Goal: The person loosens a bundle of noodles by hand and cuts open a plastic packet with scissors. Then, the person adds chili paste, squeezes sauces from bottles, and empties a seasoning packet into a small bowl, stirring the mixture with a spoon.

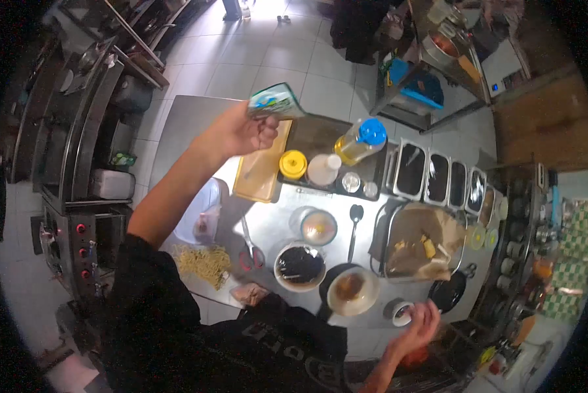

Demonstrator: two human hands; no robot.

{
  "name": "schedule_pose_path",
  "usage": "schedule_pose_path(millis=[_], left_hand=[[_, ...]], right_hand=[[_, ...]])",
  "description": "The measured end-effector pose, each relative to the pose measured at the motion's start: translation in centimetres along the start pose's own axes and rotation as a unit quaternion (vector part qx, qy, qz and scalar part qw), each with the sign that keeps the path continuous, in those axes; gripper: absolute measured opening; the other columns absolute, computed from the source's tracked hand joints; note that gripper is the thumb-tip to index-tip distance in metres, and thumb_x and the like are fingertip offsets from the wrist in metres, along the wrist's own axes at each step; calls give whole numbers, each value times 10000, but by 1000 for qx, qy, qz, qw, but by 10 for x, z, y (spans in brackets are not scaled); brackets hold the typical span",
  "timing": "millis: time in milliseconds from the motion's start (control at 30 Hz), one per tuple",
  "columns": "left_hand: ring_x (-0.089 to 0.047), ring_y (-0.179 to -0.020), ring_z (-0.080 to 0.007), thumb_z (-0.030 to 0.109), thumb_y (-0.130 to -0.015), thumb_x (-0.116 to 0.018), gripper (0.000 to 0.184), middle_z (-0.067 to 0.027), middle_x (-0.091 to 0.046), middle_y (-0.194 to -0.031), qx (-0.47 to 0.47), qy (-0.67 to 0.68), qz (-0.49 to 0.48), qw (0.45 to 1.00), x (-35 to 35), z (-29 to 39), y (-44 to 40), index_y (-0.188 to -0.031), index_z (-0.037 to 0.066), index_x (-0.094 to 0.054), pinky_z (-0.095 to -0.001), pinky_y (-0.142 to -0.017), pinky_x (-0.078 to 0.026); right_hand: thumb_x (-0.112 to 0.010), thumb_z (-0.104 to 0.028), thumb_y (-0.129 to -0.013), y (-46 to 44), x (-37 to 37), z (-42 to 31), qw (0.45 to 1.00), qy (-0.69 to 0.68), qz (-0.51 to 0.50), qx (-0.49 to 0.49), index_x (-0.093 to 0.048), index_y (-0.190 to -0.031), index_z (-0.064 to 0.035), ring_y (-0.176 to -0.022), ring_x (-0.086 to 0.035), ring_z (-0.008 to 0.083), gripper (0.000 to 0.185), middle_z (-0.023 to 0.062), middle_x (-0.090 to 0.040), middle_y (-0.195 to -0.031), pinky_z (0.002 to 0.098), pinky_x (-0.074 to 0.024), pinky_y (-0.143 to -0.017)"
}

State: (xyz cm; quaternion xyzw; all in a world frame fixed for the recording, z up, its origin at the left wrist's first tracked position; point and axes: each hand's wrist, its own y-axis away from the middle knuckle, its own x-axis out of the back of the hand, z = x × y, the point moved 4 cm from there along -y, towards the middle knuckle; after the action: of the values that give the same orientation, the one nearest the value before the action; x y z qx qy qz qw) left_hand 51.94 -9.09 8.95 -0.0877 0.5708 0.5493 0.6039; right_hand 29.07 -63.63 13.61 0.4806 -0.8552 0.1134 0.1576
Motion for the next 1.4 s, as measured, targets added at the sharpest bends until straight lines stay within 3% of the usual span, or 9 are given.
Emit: schedule_pose_path(millis=[133,200,433,533,700,833,1067,1267,1400], left_hand=[[-534,-653,-131,328,-1089,-408,312,-3,-604,-760,-3,2,-46,999,-37,-102,71,-1055,111,-629,-291,-627,-469],[-526,-638,-113,329,-1092,-433,290,30,-578,-729,35,0,65,997,-76,-167,105,-1017,120,-620,-271,-615,-444],[-419,-606,-96,344,-1090,-442,287,63,-429,-694,177,43,39,982,-102,-366,125,-1049,116,-612,-275,-556,-329],[-417,-621,-85,316,-1082,-445,264,65,-429,-709,179,28,6,983,-110,-414,115,-1099,106,-603,-266,-557,-325],[-461,-624,-123,265,-1026,-606,168,28,-496,-726,57,-340,37,938,-131,-475,54,-1007,100,-637,-284,-588,-371],[-629,-789,-242,277,-989,-674,244,-112,-627,-813,-254,-639,-119,716,-190,-549,-60,-1050,46,-725,-394,-721,-507],[-701,-778,-334,502,-817,-825,487,-210,-641,-881,-215,-810,-176,516,-266,-667,-200,-1011,55,-822,-439,-757,-559],[-690,-779,-324,325,-932,-756,314,-179,-696,-856,-190,-766,-161,593,-273,-655,-171,-941,15,-806,-424,-723,-521],[-695,-753,-314,254,-979,-715,264,-183,-707,-847,-282,-793,-68,536,-263,-629,-130,-933,0,-770,-408,-717,-530]], right_hand=[[-690,-57,-967,39,-117,-39,955,-115,-271,-26,-589,-1376,11,-1087,-677,224,426,139,-674,-1250,355,-566,-943],[-729,-117,-958,65,-158,-60,893,-192,-405,-46,-462,-1537,-72,-1244,-590,220,639,118,-567,-1421,362,-522,-1043],[-679,-173,-1033,132,-113,20,742,-405,-410,-342,-586,-1374,-30,-1210,-629,135,381,67,-674,-1327,314,-503,-1011],[-690,-191,-1027,119,-50,37,737,-475,-316,-363,-595,-1361,-38,-1151,-666,146,380,75,-683,-1310,323,-510,-1027],[-647,-315,-1054,94,97,139,766,-530,-162,-325,-557,-1324,10,-1027,-737,268,432,137,-685,-1194,318,-651,-728],[-660,-318,-1050,88,213,205,796,-500,-19,-341,-578,-1305,-57,-865,-736,179,375,54,-694,-1110,233,-593,-584],[-668,-218,-1048,48,303,253,820,-488,7,-299,-604,-1286,-53,-802,-702,155,297,60,-701,-1142,247,-573,-620],[-661,-186,-1051,11,306,258,850,-428,-52,-304,-592,-1298,-16,-834,-712,194,308,112,-723,-1156,321,-578,-696],[-719,-142,-1011,-11,279,254,911,-326,-114,-226,-655,-1151,38,-762,-708,149,237,118,-756,-1001,275,-570,-664]])
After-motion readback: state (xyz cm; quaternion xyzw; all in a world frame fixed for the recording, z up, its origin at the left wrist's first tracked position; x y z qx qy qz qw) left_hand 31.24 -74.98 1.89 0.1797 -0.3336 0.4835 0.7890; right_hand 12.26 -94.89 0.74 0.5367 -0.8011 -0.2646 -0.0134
